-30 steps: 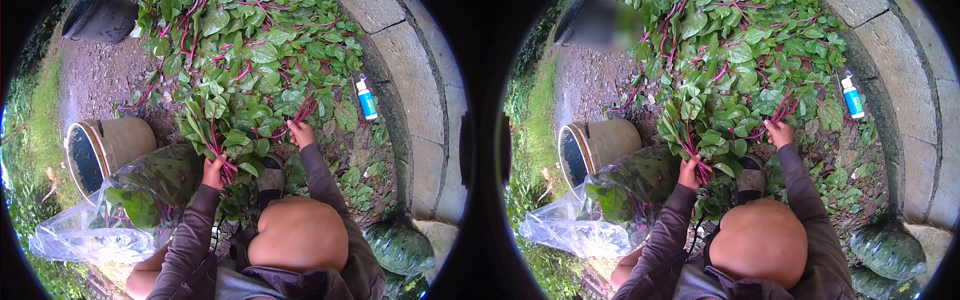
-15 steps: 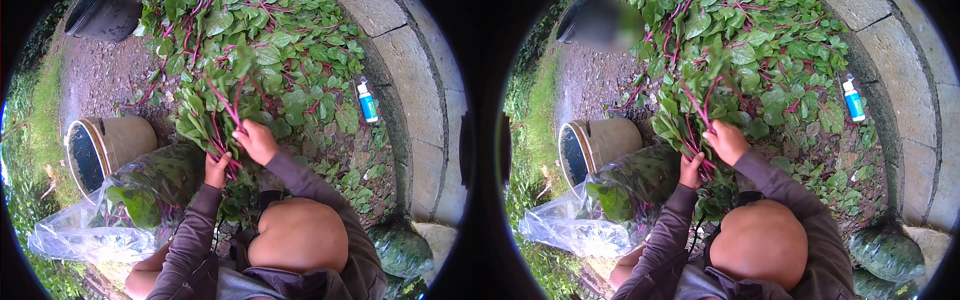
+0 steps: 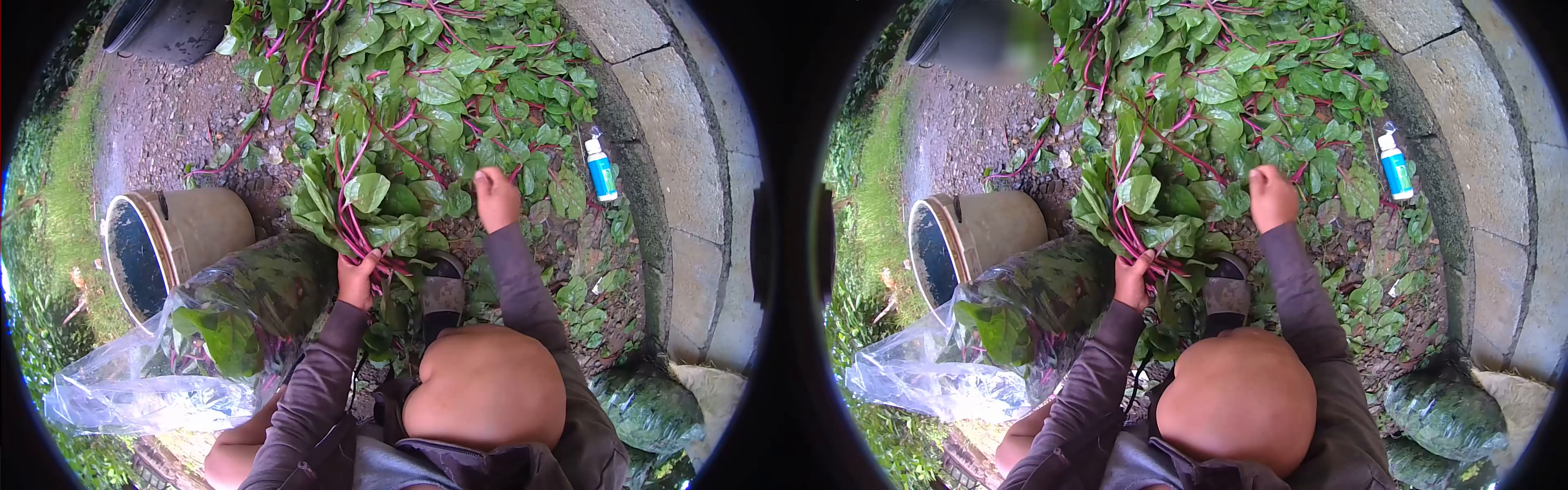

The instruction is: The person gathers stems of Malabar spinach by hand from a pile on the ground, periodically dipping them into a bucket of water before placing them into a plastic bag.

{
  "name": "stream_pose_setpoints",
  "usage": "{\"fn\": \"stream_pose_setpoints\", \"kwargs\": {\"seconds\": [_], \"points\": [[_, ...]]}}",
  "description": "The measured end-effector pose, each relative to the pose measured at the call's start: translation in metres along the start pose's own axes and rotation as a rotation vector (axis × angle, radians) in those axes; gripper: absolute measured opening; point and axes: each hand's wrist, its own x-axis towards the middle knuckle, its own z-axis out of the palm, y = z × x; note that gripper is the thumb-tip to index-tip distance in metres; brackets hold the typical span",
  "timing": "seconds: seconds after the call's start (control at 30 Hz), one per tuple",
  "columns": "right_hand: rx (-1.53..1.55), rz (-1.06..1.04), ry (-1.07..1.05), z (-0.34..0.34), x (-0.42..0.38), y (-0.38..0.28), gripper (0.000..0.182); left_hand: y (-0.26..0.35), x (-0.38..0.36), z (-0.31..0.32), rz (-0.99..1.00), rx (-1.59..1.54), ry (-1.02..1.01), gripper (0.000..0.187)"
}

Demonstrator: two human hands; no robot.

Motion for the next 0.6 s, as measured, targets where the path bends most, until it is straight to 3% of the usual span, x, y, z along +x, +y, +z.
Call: {"fn": "stream_pose_setpoints", "kwargs": {"seconds": [0.03, 0.13, 0.23, 0.4, 0.5, 0.57, 0.6], "points": [[-0.08, 0.144, -0.112, 0.002, 0.009, 0.04, 0.027, 0.003, -0.002, -0.001, -0.005, -0.006, -0.005, 0.034], [0.353, 0.749, -0.577, -0.004, 0.001, 0.039, 0.038, 0.005, -0.003, -0.005, -0.027, -0.006, 0.001, 0.031], [0.785, 0.881, -0.647, 0.026, -0.006, 0.048, 0.035, 0.002, -0.004, -0.01, -0.033, -0.01, -0.005, 0.03], [0.831, 0.616, -0.399, 0.006, -0.004, 0.006, 0.02, 0.002, -0.006, -0.017, -0.017, -0.012, 0.061, 0.031], [0.893, 0.33, -0.161, -0.026, -0.008, -0.047, 0.01, -0.001, -0.002, -0.021, 0.014, -0.064, 0.092, 0.03], [0.688, -0.052, -0.045, -0.013, -0.016, -0.063, 0.006, 0.003, -0.002, -0.008, 0.026, -0.072, 0.123, 0.028], [0.633, -0.114, -0.073, -0.002, -0.024, -0.065, 0.004, 0.004, -0.002, -0.001, 0.034, -0.077, 0.14, 0.028]]}}
